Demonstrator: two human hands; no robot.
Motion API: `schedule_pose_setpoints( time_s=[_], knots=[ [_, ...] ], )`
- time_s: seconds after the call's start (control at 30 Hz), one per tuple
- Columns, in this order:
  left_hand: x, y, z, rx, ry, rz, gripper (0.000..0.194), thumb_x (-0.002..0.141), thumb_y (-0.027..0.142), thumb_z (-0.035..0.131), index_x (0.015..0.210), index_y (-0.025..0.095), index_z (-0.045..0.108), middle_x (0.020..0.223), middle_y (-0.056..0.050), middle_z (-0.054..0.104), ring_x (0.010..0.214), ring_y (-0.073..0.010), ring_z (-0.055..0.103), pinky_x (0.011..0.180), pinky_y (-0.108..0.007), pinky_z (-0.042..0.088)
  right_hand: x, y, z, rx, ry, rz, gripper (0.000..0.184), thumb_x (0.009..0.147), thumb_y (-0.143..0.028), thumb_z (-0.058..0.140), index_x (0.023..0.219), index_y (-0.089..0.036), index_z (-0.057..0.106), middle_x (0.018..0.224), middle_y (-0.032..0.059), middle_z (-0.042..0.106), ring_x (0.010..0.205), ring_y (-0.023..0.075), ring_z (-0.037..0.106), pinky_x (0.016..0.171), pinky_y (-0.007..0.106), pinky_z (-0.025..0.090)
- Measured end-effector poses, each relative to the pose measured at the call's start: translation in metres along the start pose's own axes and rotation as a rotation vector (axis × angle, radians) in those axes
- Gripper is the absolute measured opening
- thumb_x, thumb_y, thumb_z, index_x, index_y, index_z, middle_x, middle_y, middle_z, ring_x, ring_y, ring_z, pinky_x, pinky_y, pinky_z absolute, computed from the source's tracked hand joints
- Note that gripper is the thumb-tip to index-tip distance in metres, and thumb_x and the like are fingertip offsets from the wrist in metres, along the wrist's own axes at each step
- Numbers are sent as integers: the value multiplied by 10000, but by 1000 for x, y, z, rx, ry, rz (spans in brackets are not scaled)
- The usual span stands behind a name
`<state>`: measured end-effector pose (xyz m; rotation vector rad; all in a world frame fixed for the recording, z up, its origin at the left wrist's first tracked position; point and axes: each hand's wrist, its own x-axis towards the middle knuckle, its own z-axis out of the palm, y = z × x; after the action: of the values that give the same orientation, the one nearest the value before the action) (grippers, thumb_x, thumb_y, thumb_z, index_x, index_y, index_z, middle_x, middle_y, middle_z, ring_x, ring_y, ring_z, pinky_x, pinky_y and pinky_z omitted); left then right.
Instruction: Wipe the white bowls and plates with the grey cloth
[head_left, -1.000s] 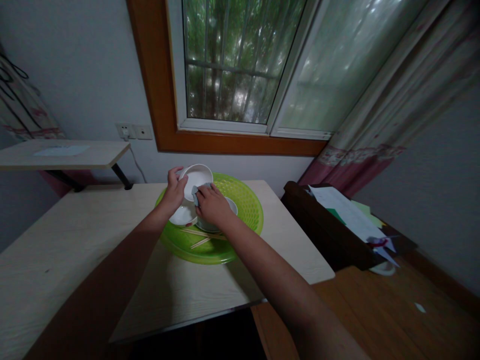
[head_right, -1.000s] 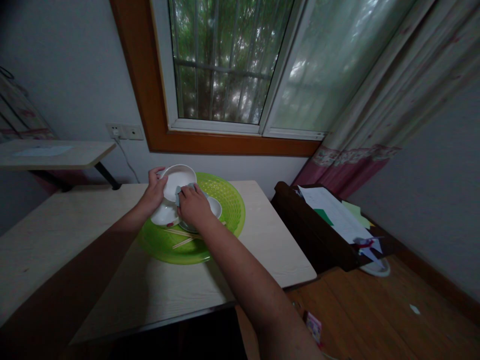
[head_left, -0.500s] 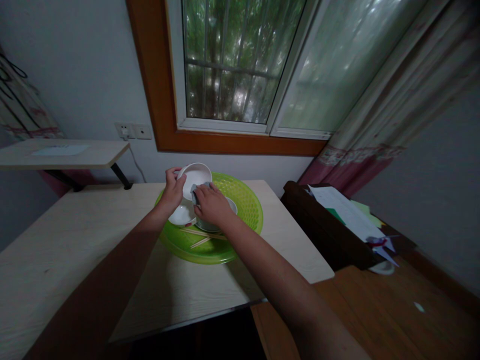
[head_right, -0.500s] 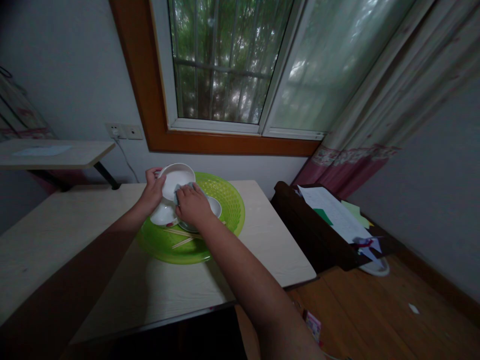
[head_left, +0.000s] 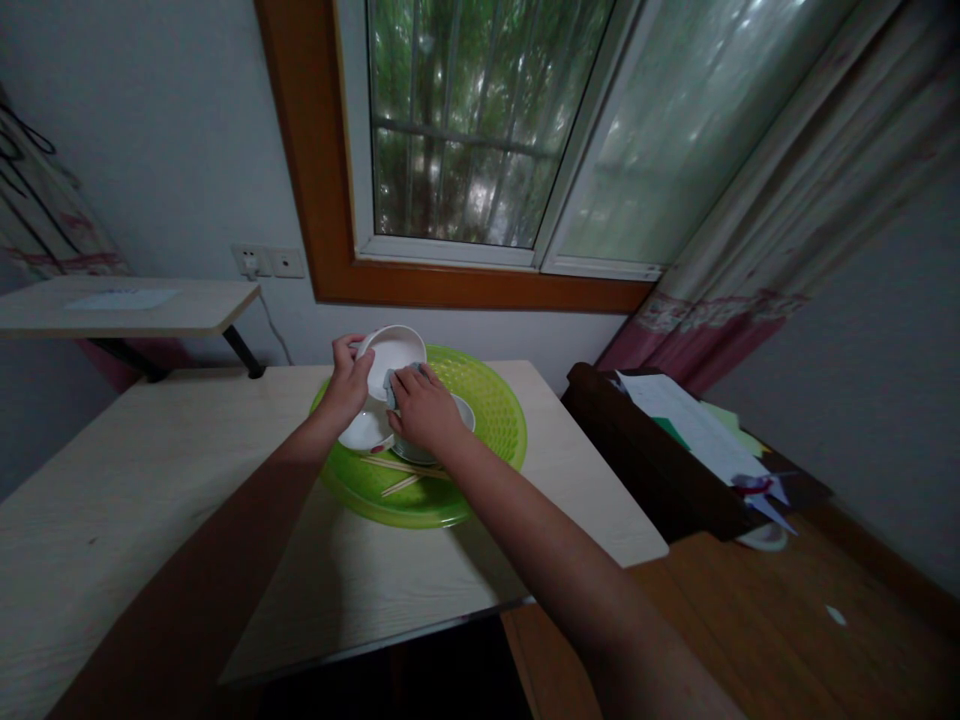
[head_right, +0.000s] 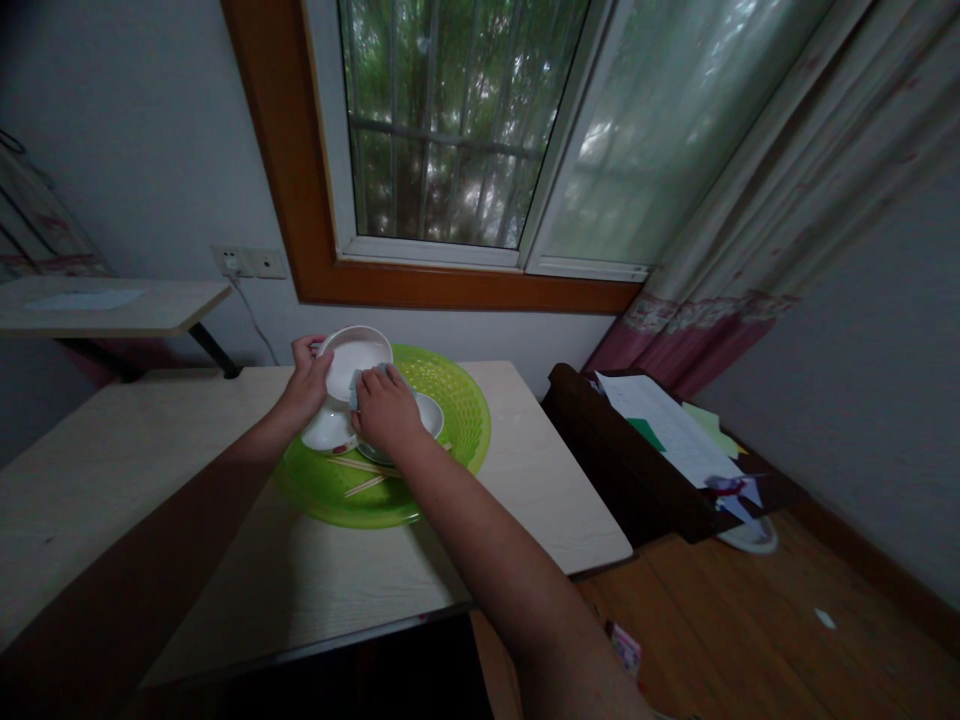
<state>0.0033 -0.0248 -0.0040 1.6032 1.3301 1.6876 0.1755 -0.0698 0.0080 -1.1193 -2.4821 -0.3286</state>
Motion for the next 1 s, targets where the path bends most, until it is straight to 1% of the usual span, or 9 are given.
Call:
schedule_pose_setpoints(
  time_s=[0.1,0.17,0.23,0.37,0.53,0.63,0.73,0.87,1.0],
  knots=[
    [-2,1,-1,27,-23,3,368,933,462,471,1221,248,391,1104,-54,503,1031,-194,548,963,-349,458,1,-1,1,42,-44,-32,544,901,-318,643,1365,-51,547,1321,198,607,1243,308,546,1180,454,377],
    [-2,0,-1,36,-40,8,375,938,470,463,1228,245,387,1112,-56,501,1042,-194,551,961,-346,458,1,-1,2,84,-73,-59,563,912,-305,611,1410,-64,512,1364,190,585,1228,303,565,1112,434,455],
    [-3,-1,-2,43,-49,-4,379,941,471,461,1235,244,385,1111,-55,501,1038,-194,556,958,-347,456,2,1,3,139,-97,-93,597,928,-290,571,1475,-84,449,1436,182,541,1237,292,573,1080,422,490],
    [-2,-3,-2,36,-57,-26,395,939,493,470,1240,249,394,1116,-54,515,1017,-195,571,944,-350,460,2,3,2,285,-89,-154,643,942,-259,527,1541,-96,359,1529,177,452,1295,268,553,1100,395,483],
    [-2,-3,-1,-13,-34,-50,381,934,484,479,1229,256,403,1088,-46,530,977,-195,581,910,-352,472,2,5,4,364,-41,-194,639,967,-308,527,1549,-111,350,1540,175,438,1316,260,546,1120,389,463],
    [-1,-3,-1,-22,-25,-59,381,934,475,475,1234,254,396,1064,-41,520,962,-193,577,894,-351,468,3,7,6,277,-46,-167,608,988,-342,529,1537,-124,387,1506,160,496,1260,261,582,1080,389,485],
    [0,-3,-1,-34,-12,-71,388,933,489,473,1230,253,392,1049,-36,524,951,-190,574,893,-352,461,5,9,5,127,-41,-130,514,996,-345,558,1454,-118,507,1400,154,598,1200,280,604,1052,408,488],
    [4,-8,-1,-99,1,-143,403,912,507,495,1200,242,396,1024,-37,537,919,-196,575,866,-364,467,8,14,0,-26,-18,-127,319,1007,-240,550,1299,-150,640,1220,130,697,1129,263,626,1111,426,423],
    [9,-17,-2,-223,4,-181,483,824,409,591,1245,271,398,989,-18,537,847,-194,579,731,-323,490,7,19,-2,-76,15,-132,293,1026,-209,512,1277,-169,658,1191,109,717,1113,236,641,1172,434,359]
  ],
)
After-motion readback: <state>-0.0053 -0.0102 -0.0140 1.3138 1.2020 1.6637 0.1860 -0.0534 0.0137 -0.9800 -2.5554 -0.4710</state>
